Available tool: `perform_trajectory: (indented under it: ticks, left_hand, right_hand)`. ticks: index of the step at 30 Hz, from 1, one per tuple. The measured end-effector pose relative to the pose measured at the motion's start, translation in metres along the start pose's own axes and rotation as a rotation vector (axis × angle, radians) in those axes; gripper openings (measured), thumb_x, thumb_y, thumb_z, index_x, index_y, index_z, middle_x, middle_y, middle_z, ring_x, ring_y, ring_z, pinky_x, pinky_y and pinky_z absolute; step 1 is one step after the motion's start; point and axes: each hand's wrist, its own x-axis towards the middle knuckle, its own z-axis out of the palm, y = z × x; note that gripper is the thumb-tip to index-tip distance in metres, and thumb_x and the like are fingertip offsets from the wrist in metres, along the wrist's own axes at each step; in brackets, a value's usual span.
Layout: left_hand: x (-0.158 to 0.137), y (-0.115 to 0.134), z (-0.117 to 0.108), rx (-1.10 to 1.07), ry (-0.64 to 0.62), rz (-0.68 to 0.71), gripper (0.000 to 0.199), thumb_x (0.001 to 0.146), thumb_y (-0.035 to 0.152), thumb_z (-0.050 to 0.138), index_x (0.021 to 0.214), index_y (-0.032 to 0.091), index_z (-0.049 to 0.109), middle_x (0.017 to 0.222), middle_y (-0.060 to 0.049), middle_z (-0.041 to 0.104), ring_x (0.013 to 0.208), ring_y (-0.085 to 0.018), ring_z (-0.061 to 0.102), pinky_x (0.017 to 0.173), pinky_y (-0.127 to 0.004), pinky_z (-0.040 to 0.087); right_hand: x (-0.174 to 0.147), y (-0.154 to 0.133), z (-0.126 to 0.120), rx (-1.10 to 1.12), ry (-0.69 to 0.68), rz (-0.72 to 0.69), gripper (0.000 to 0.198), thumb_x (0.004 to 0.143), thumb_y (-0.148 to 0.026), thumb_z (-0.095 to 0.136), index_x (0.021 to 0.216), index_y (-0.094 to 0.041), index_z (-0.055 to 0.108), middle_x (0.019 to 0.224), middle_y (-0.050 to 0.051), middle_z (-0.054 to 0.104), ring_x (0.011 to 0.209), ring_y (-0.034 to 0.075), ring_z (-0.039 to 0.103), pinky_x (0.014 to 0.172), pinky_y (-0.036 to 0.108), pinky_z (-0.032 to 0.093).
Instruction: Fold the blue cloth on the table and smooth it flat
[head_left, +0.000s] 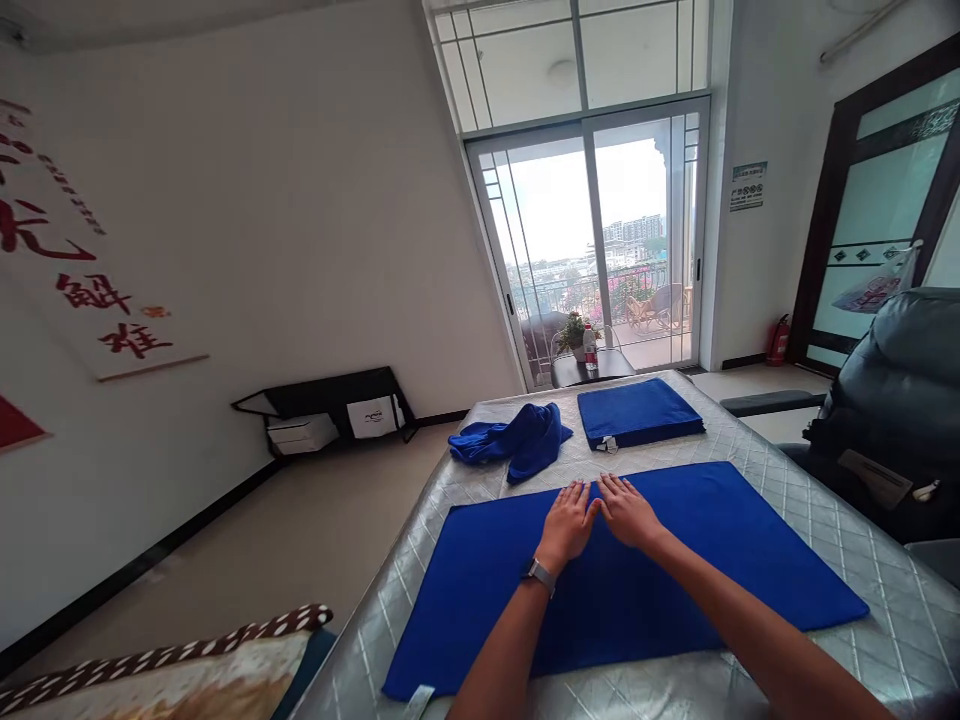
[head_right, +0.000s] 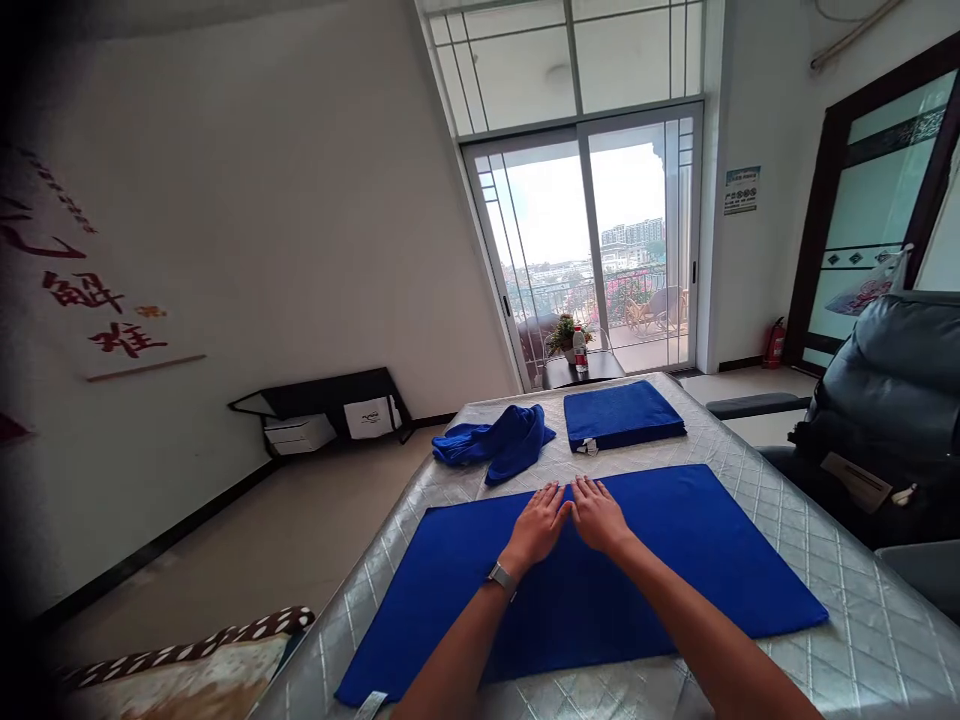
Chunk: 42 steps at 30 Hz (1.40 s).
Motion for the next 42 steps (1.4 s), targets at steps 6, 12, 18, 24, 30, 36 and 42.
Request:
perform_trajectory:
  ticks: [6,12,18,24,30,36,42]
  left_hand:
    - [0.000,0.012,0.019,-0.058,-0.029,-0.021,0.060,0.107,0.046,0.018,0.151,0.012,0.040,0.156,-0.016,0.043,0.148,-0.025,0.034,0.120,-0.049,0.032]
    - [0.001,0.013,0.021,-0.107,-0.037,-0.047,0.065,0.105,0.052,0.015,0.152,0.014,0.039,0.157,-0.014,0.042,0.148,-0.025,0.033,0.122,-0.047,0.028]
    - [-0.013,-0.031,0.013,-0.027,-0.123,-0.184,0.064,0.105,0.053,0.017,0.154,0.018,0.036,0.160,-0.012,0.038,0.150,-0.023,0.029,0.122,-0.044,0.027]
    - [-0.072,-0.141,-0.018,0.052,-0.178,-0.412,0.062,0.104,0.046,0.025,0.153,0.008,0.037,0.159,-0.019,0.036,0.149,-0.029,0.031,0.120,-0.050,0.027]
    - [-0.111,-0.202,-0.020,0.087,-0.160,-0.583,0.065,0.103,0.047,0.024,0.153,0.008,0.035,0.160,-0.020,0.032,0.148,-0.030,0.031,0.119,-0.051,0.029]
    - [-0.111,-0.211,-0.006,0.111,-0.114,-0.562,0.066,0.102,0.052,0.023,0.152,0.012,0.039,0.158,-0.018,0.039,0.147,-0.030,0.035,0.116,-0.051,0.033]
    - [-0.110,-0.199,-0.019,0.107,-0.108,-0.589,0.067,0.102,0.051,0.022,0.150,0.008,0.041,0.158,-0.019,0.038,0.147,-0.030,0.035,0.118,-0.049,0.030]
  right_hand:
    - [0.001,-0.005,0.027,0.043,-0.074,0.020,0.061,0.099,-0.032,0.023,0.156,-0.009,0.032,0.162,0.010,0.029,0.151,0.022,0.021,0.123,0.042,0.015]
    - [0.005,-0.001,0.029,0.058,-0.124,0.035,0.063,0.100,-0.036,0.019,0.158,-0.012,0.028,0.164,0.007,0.024,0.152,0.020,0.016,0.123,0.040,0.010]
    - [-0.006,0.047,0.013,0.021,-0.124,0.171,0.067,0.101,-0.047,0.018,0.158,-0.015,0.027,0.164,0.007,0.027,0.152,0.020,0.017,0.123,0.041,0.011]
    - [-0.047,0.167,-0.021,-0.061,-0.112,0.391,0.068,0.099,-0.042,0.018,0.156,-0.008,0.030,0.164,0.012,0.027,0.152,0.024,0.019,0.123,0.046,0.015]
    - [-0.067,0.235,-0.011,-0.126,-0.037,0.478,0.069,0.098,-0.043,0.016,0.156,-0.007,0.030,0.163,0.013,0.029,0.150,0.024,0.025,0.122,0.045,0.019]
    - [-0.062,0.242,0.007,-0.134,0.004,0.474,0.069,0.097,-0.043,0.019,0.156,-0.009,0.031,0.162,0.012,0.031,0.150,0.024,0.025,0.122,0.045,0.020]
    - [-0.065,0.227,-0.009,-0.181,0.017,0.517,0.066,0.098,-0.040,0.020,0.154,-0.009,0.035,0.161,0.013,0.034,0.150,0.025,0.024,0.123,0.048,0.013]
